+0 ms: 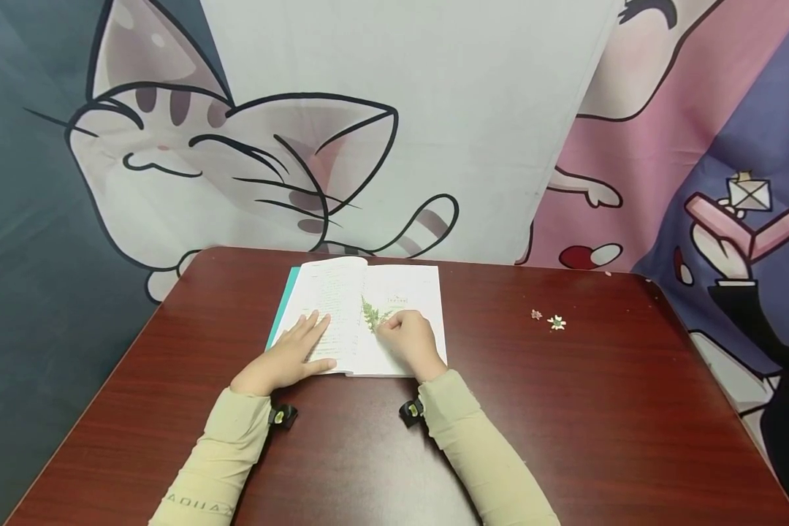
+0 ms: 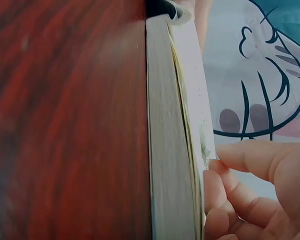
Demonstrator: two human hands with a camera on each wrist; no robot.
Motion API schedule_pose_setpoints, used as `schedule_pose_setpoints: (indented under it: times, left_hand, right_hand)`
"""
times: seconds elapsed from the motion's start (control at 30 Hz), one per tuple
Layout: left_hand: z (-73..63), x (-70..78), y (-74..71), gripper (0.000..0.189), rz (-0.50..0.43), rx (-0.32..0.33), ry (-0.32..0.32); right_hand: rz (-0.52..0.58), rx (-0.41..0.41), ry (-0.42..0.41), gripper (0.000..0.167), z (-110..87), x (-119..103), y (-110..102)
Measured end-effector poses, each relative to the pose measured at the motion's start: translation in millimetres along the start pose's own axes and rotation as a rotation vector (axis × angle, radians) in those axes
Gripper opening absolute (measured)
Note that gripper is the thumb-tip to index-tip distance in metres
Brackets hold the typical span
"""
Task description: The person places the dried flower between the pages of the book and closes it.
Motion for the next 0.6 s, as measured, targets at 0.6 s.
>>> schedule_pose_setpoints:
  times: [0.6]
  left_hand:
    - [0.4,0.0,0.1,0.086,0.001,0.003,0.001]
  right_hand:
    - [0.029,-0.214,-0.120,0.010,-2.1,-11,6]
Point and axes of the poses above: each hand's wrist, its own z-axis towards the middle knuckle, its own y-axis out of the palm, x = y × z, the point moved 9 cm from there along z, towards the middle knuckle, and after that the axes turned 6 degrees about y, right-handed, at the moved point
